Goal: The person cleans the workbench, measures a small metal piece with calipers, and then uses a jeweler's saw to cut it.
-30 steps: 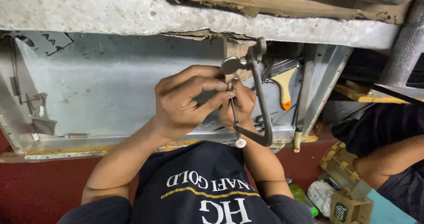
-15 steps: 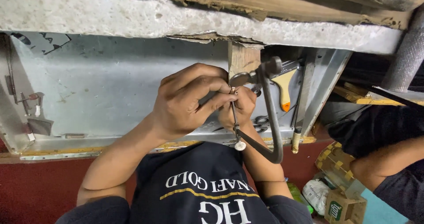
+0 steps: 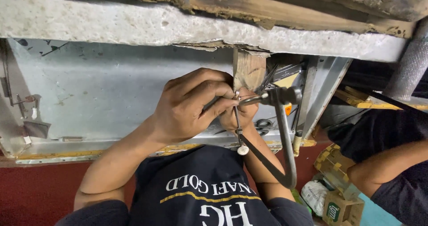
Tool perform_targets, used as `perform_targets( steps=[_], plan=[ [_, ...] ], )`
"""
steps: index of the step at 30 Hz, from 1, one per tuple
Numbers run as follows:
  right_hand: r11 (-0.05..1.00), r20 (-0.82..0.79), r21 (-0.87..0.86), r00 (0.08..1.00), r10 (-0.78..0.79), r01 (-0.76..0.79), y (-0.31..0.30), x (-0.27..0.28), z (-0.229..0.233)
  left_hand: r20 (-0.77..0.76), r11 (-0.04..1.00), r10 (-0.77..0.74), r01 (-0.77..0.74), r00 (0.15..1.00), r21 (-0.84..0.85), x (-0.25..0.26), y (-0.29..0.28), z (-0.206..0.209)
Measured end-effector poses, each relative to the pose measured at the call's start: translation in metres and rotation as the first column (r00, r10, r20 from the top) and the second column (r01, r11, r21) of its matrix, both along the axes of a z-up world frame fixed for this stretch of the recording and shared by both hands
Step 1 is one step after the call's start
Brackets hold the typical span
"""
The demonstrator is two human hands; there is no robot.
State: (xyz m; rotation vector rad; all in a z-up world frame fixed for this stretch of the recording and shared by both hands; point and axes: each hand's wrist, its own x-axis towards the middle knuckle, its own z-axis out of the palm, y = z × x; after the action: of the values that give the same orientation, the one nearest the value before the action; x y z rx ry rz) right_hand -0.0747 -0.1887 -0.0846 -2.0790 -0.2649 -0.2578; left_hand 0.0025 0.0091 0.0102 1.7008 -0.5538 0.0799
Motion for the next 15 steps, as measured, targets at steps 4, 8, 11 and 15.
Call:
perform_targets(
  steps=[4,8,11,15],
  plan=[
    [0.995,-0.018,-0.092,0.999,-0.049,0.047,-0.006,-0.008,-0.01,0.029,1.0,0.007,-0.007,1.0,0.0,0.0,-0.001,-0.003],
    [0.999,-0.107,0.036,0.994,-0.011,0.015,-0.001,-0.006,-0.011,0.05,1.0,0.016,-0.015,0.999,-0.012,0.0,-0.002,-0.006],
    [0.998,0.013,-0.029,0.999,-0.047,0.047,-0.006,-0.01,-0.016,0.067,1.0,0.013,-0.013,0.998,-0.003,0.001,-0.002,-0.006],
    [0.995,-0.019,-0.082,0.998,-0.064,0.062,0.0,-0.004,-0.006,0.076,1.0,0.006,-0.008,0.997,0.029,0.0,-0.002,-0.007]
  ],
)
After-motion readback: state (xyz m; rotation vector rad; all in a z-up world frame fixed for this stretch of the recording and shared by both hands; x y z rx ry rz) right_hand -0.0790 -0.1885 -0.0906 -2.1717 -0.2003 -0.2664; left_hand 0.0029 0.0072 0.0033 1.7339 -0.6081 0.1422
